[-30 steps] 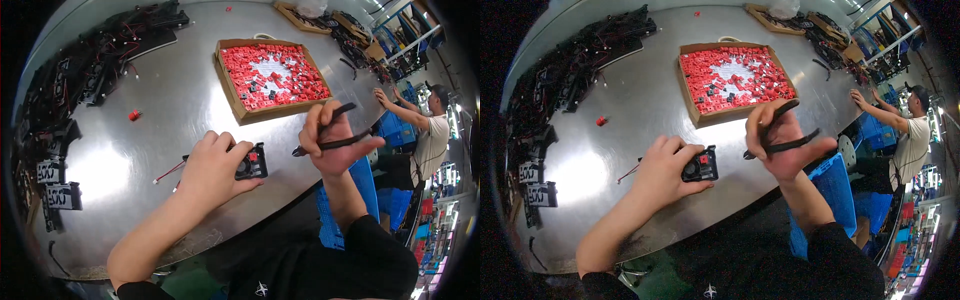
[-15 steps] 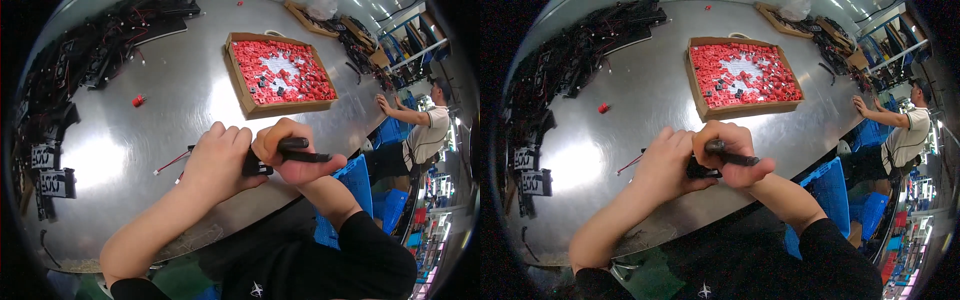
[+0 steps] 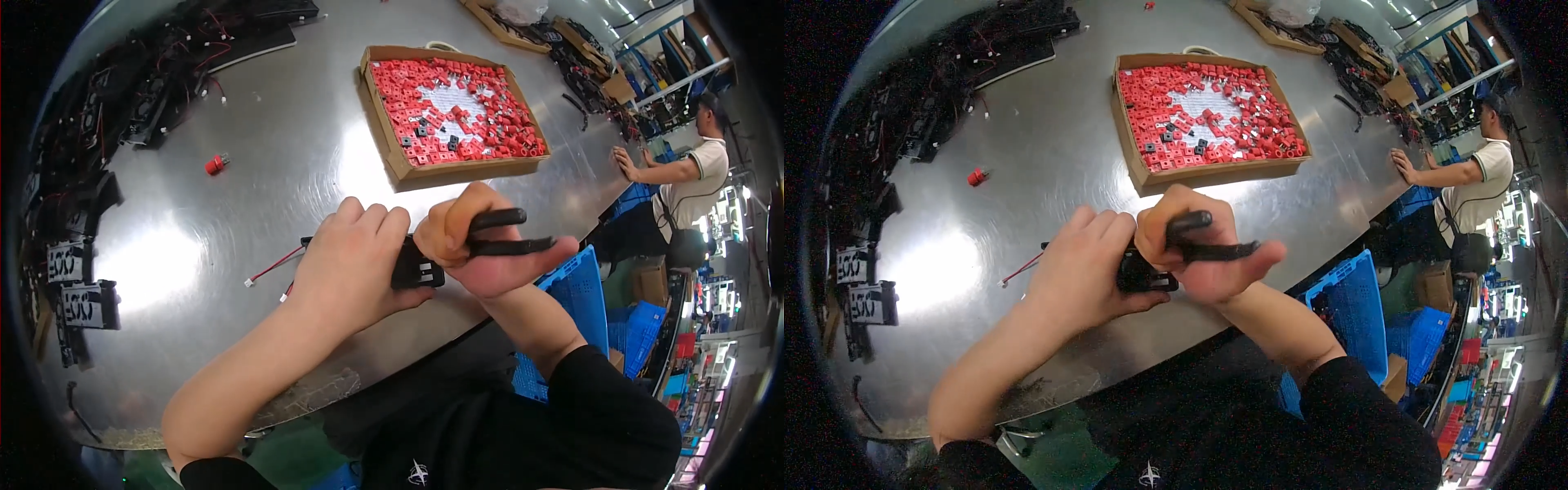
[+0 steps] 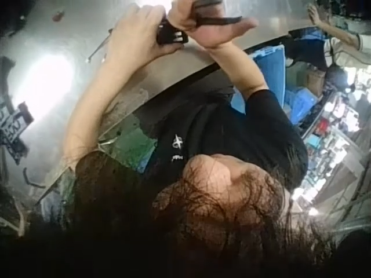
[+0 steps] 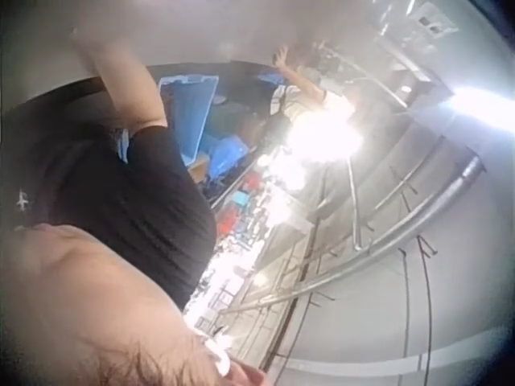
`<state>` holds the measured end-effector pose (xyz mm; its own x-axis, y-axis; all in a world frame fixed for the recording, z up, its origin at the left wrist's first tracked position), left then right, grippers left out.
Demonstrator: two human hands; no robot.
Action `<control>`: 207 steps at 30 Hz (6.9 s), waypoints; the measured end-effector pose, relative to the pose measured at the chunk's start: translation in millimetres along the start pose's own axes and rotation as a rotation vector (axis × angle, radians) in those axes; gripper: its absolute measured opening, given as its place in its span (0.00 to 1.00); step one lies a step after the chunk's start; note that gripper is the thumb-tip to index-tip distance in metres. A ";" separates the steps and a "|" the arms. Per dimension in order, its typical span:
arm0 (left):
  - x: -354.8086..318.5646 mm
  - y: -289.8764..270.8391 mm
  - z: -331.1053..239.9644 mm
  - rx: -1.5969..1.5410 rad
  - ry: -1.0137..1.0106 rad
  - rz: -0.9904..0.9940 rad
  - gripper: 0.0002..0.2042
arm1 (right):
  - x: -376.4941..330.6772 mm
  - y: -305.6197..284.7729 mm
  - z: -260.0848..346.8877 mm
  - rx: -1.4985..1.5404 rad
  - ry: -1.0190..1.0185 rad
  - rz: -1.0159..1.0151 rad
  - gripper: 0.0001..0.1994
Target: Assembling electronic cooling fans by attaching wires to the housing and components.
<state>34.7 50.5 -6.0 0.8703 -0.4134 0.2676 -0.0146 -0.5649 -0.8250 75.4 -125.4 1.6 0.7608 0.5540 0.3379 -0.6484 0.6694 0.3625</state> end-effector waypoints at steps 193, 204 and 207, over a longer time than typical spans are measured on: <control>3.5 -9.8 7.1 -0.016 0.061 0.073 0.31 | -90.3 -115.9 77.5 -1.659 0.244 0.129 0.52; 7.9 -4.8 3.4 -0.004 0.158 0.071 0.22 | -104.2 -88.7 51.6 -1.668 -0.033 -0.041 0.30; 15.0 -4.2 -2.6 0.001 0.146 0.098 0.23 | -105.7 -80.4 53.0 -1.658 -0.113 -0.032 0.30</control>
<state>46.5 44.8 2.8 0.7842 -0.5657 0.2550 -0.0953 -0.5158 -0.8514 45.8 -264.1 -17.2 0.7186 0.5441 0.4331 0.1520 0.4848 -0.8613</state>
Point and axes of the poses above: each hand's wrist, its own x-axis towards the middle knuckle, its own y-axis out of the palm, z = x × y, the point moved 2 cm from there along x, towards the middle knuckle
